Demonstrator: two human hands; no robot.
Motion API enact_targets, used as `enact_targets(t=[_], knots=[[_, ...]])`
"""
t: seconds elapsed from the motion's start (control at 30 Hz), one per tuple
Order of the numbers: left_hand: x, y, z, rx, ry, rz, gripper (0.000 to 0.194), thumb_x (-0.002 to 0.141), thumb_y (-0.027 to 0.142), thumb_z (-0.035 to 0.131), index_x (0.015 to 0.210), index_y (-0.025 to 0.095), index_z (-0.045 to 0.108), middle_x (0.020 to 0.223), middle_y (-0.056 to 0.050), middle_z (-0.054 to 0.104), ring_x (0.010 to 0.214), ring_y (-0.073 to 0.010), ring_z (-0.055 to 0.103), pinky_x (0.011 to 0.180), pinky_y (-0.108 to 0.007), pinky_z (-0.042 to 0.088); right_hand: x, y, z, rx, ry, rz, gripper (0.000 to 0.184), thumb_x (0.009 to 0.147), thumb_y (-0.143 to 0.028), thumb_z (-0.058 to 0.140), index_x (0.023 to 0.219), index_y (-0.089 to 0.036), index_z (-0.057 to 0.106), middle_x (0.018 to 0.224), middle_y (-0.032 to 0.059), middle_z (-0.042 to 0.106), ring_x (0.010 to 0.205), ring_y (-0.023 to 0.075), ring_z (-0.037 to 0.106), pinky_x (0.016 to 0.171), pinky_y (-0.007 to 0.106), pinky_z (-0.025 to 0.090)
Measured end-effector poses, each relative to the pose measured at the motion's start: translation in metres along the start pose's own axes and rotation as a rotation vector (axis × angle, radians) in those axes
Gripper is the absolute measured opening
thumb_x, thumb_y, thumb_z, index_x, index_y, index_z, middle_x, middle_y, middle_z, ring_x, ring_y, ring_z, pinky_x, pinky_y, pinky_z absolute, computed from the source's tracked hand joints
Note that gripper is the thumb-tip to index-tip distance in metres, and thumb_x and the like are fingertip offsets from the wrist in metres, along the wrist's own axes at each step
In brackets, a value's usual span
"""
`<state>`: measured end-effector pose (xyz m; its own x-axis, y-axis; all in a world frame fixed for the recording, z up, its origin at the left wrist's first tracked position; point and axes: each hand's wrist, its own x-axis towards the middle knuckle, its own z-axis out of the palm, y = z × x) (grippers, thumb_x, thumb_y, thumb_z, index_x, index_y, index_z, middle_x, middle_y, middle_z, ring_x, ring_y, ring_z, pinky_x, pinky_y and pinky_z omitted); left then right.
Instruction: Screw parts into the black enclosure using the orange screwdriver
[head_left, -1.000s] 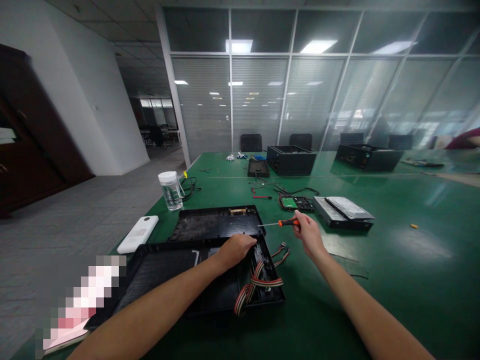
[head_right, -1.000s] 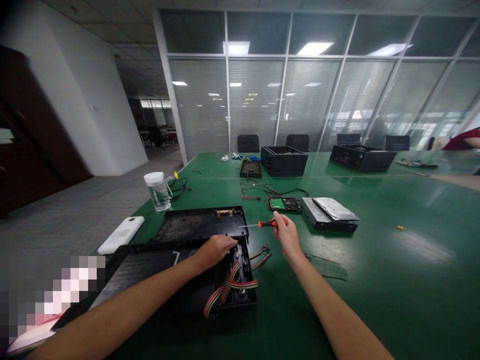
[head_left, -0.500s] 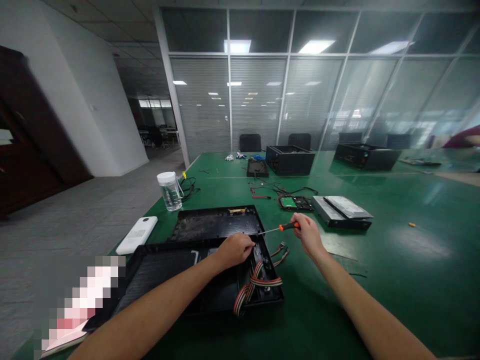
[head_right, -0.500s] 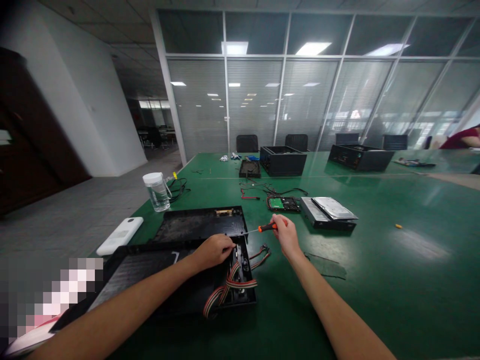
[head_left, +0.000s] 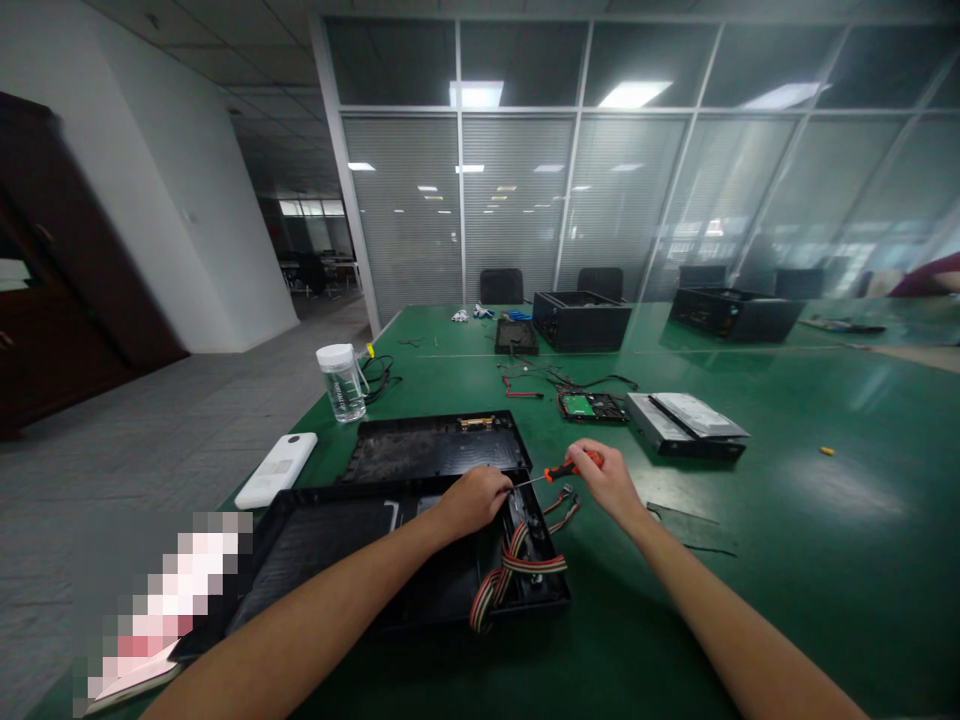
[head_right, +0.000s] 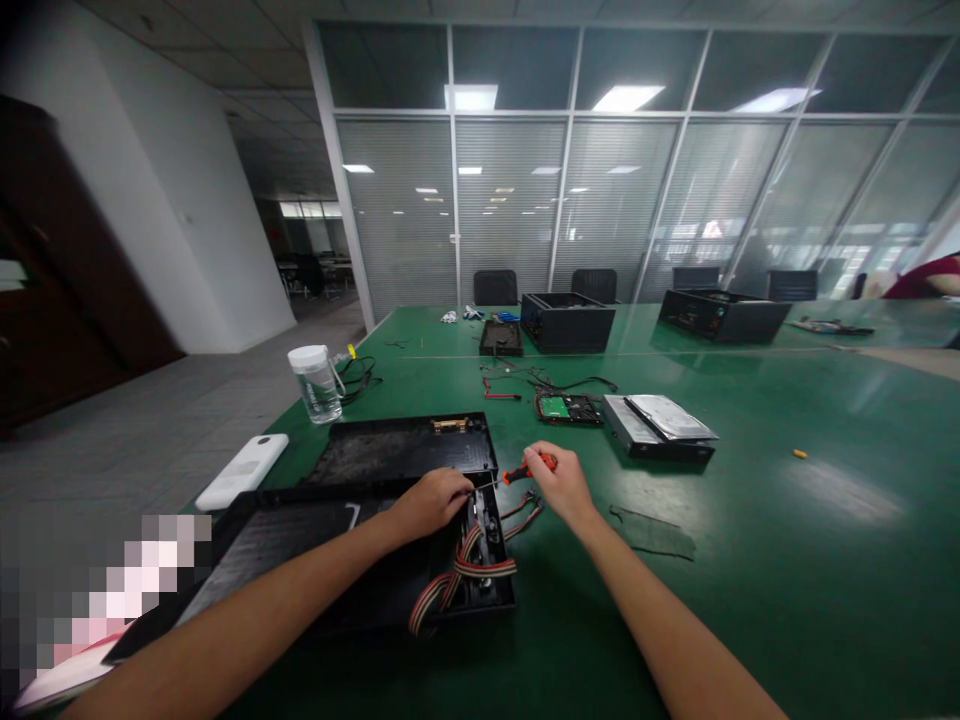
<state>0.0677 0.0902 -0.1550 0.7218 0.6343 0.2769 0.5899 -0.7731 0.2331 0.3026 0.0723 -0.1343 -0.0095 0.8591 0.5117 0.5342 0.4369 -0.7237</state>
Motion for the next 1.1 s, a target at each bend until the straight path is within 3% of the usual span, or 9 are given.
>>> enact_targets(t=[0.3, 0.43, 0.57, 0.7, 0.8, 0.97, 1.1], knots=[[0.000, -0.004, 0.006, -0.011, 0.018, 0.004, 0.018, 0.084, 0.015, 0.049, 0.095, 0.015, 0.062, 0.090, -0.006, 0.063, 0.088, -0.0172, 0.055, 0.084, -0.028, 0.041, -0.001, -0.007, -0.004, -0.105, -0.025, -0.061, 0.033, 0.083, -0.040, 0.041, 0.063, -0.018, 0.054, 0.058, 0.0001, 0.053, 0.057, 0.0133, 0.048, 0.056, 0.023, 0.036], [0.000, -0.005, 0.008, -0.022, 0.033, 0.011, 0.016, 0.083, 0.014, 0.050, 0.093, 0.015, 0.062, 0.089, -0.005, 0.063, 0.087, -0.0169, 0.055, 0.083, -0.027, 0.041, 0.001, -0.036, -0.005, -0.342, -0.077, -0.115, 0.040, 0.086, -0.045, 0.037, 0.059, -0.018, 0.051, 0.053, -0.0017, 0.048, 0.050, 0.0106, 0.044, 0.053, 0.022, 0.030], [0.000, -0.003, 0.008, -0.012, 0.057, -0.004, 0.015, 0.082, 0.015, 0.050, 0.092, 0.015, 0.062, 0.087, -0.005, 0.063, 0.084, -0.0174, 0.056, 0.080, -0.027, 0.041, 0.011, -0.082, 0.000, -0.713, -0.205, -0.143, 0.050, 0.089, -0.051, 0.029, 0.062, -0.018, 0.055, 0.057, 0.0028, 0.056, 0.056, 0.0136, 0.051, 0.053, 0.024, 0.027], [-0.001, -0.003, 0.006, 0.019, 0.061, -0.012, 0.013, 0.083, 0.015, 0.048, 0.086, 0.014, 0.061, 0.082, -0.005, 0.062, 0.081, -0.0175, 0.056, 0.077, -0.027, 0.042, 0.024, -0.116, 0.006, -0.808, -0.390, -0.187, 0.043, 0.093, -0.042, 0.022, 0.088, -0.019, 0.059, 0.072, 0.0048, 0.065, 0.065, 0.0153, 0.059, 0.057, 0.023, 0.030], [-0.002, -0.003, 0.006, 0.023, 0.060, -0.008, 0.013, 0.082, 0.015, 0.048, 0.087, 0.014, 0.060, 0.083, -0.006, 0.062, 0.081, -0.0177, 0.055, 0.076, -0.027, 0.042, 0.035, -0.126, 0.007, -0.852, -0.466, -0.246, 0.041, 0.093, -0.043, 0.025, 0.099, -0.019, 0.058, 0.078, 0.0059, 0.067, 0.071, 0.0171, 0.061, 0.060, 0.024, 0.033], [-0.002, -0.004, 0.008, 0.011, 0.063, 0.004, 0.014, 0.082, 0.014, 0.048, 0.088, 0.014, 0.060, 0.085, -0.006, 0.062, 0.082, -0.0178, 0.055, 0.077, -0.027, 0.041, 0.046, -0.134, 0.005, -1.142, -0.453, -0.179, 0.064, 0.090, -0.052, 0.018, 0.075, -0.012, 0.065, 0.077, 0.0185, 0.066, 0.076, 0.0271, 0.063, 0.063, 0.031, 0.037], [-0.002, -0.005, 0.010, 0.012, 0.067, -0.005, 0.013, 0.082, 0.015, 0.048, 0.088, 0.014, 0.060, 0.083, -0.005, 0.062, 0.082, -0.0178, 0.055, 0.078, -0.027, 0.041, 0.047, -0.139, -0.001, -1.071, -0.590, -0.236, 0.049, 0.089, -0.046, 0.025, 0.098, -0.013, 0.061, 0.082, 0.0147, 0.067, 0.074, 0.0250, 0.062, 0.062, 0.031, 0.038]])
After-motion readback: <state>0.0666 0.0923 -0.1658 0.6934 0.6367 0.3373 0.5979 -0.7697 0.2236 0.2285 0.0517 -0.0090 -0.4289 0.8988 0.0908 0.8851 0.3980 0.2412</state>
